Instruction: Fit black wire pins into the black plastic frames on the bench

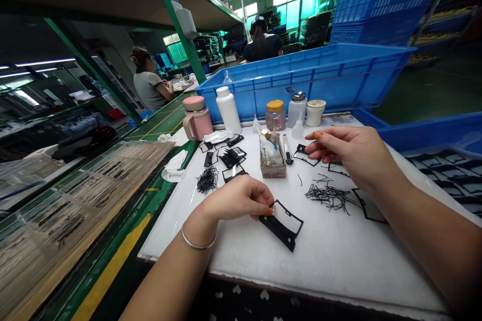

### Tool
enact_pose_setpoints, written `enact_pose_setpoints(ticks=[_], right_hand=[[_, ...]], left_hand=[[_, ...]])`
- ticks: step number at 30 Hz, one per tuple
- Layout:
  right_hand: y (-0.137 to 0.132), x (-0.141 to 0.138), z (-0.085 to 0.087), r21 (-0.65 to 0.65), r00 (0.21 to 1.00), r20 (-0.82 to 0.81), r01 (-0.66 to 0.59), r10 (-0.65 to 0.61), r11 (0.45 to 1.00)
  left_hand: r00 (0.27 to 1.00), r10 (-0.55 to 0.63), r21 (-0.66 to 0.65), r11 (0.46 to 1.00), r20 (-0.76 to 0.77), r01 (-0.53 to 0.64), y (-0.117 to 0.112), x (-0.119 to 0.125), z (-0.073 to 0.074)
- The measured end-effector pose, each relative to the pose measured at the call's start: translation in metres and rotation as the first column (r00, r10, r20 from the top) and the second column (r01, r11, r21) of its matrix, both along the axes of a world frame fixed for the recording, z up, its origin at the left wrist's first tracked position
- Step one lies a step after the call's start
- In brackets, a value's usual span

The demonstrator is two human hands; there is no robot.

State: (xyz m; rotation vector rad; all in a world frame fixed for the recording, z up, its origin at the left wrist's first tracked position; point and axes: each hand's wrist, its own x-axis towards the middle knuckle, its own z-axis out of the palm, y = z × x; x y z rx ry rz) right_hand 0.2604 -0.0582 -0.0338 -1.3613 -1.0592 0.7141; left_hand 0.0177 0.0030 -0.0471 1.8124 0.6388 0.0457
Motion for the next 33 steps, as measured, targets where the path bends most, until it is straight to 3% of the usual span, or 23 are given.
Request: enact_pose_setpoints(ticks=[5, 8, 9, 11, 13, 14, 20, 24, 29, 33], right_hand=[[0.002, 0.001, -0.003, 0.003, 0.997, 0.066, 0.026, -0.026, 1.0], [0.003, 0.002, -0.005, 0.026, 0.992, 0.115, 0.047, -0.05, 0.999], [0.003, 0.002, -0.006, 0.034, 0.989, 0.135, 0.052, -0.056, 0.998], [0.003, 0.002, -0.006, 0.04, 0.983, 0.175, 0.052, -0.059, 0.998], [0.002, 0.001, -0.006, 0.035, 0.975, 0.216, 0.054, -0.061, 0.998], [0.001, 0.001, -0.006, 0.03, 0.969, 0.238, 0.056, -0.061, 0.998], [-0.002, -0.002, -0.002, 0.01, 0.927, 0.367, 0.079, -0.077, 0.997], [-0.004, -0.005, -0.002, 0.034, 0.895, 0.442, 0.047, -0.058, 0.998], [-0.007, -0.013, -0.002, 0.043, 0.846, 0.531, -0.077, 0.043, 0.996], [-0.009, -0.019, -0.003, 0.016, 0.813, 0.572, -0.146, 0.11, 0.989]], left_hand=[[0.989, -0.005, 0.222, 0.974, -0.145, 0.037, 0.01, -0.013, 0.002], [0.983, 0.149, 0.355, 0.929, -0.108, -0.102, 0.019, -0.023, 0.008], [0.966, 0.25, 0.432, 0.88, -0.066, -0.198, 0.023, -0.026, 0.01], [0.894, 0.447, 0.591, 0.715, 0.022, -0.373, 0.03, -0.03, 0.011], [0.826, 0.561, 0.697, 0.57, 0.057, -0.435, 0.036, -0.032, 0.009], [0.815, 0.578, 0.731, 0.535, 0.049, -0.423, 0.037, -0.032, 0.007], [0.837, 0.519, 0.84, 0.522, -0.173, -0.15, 0.035, -0.027, -0.007], [0.834, 0.526, 0.854, 0.501, -0.168, -0.144, 0.033, -0.025, -0.004], [0.806, 0.574, 0.873, 0.458, -0.146, -0.168, 0.034, -0.031, 0.001], [0.79, 0.566, 0.879, 0.471, -0.236, -0.075, 0.033, -0.033, -0.001]])
